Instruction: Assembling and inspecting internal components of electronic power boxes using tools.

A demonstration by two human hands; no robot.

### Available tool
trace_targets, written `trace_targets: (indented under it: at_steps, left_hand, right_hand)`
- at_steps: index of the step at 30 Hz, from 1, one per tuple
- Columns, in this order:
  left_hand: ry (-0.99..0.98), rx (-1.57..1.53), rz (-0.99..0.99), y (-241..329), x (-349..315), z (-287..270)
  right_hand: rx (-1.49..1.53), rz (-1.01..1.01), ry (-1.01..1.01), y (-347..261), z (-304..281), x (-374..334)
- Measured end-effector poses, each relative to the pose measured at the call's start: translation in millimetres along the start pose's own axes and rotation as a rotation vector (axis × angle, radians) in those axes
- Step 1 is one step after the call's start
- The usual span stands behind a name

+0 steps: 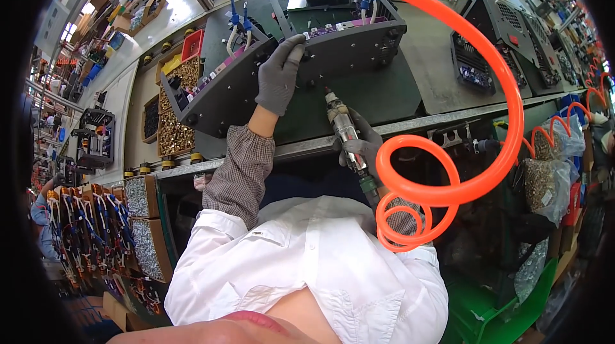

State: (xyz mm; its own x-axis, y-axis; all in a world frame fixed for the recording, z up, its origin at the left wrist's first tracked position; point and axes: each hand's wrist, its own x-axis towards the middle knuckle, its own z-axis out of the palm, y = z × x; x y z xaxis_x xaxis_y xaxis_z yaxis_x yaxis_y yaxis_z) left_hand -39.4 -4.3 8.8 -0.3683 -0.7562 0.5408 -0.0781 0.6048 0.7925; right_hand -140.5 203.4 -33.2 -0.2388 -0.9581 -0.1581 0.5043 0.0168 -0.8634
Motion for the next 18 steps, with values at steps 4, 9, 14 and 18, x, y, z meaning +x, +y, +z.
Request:
trace_targets:
  at_steps: [4, 9, 14, 18]
  left_hand:
    - [-0.011, -0.009, -0.017, -0.2, 2.1, 1.1]
    - [-0.01, -0.162, -0.026, 10.5, -13.5, -7.2]
    - [-0.051, -0.126, -0.018, 25.2, -79.3, -76.2]
    - [0.194, 0.109, -0.09, 20.6, -137.7, -171.9]
  right_hand:
    - [-0.056, -0.017, 0.045, 8.2, 3.1, 3.6]
    - [-0.003, -0.02, 0.03, 13.3, -5.6, 2.5]
    - [0.009, 0.029, 0.093, 12.8, -11.3, -2.7]
    - [-0.186, -0.07, 0.094, 11.0, -5.7, -1.0]
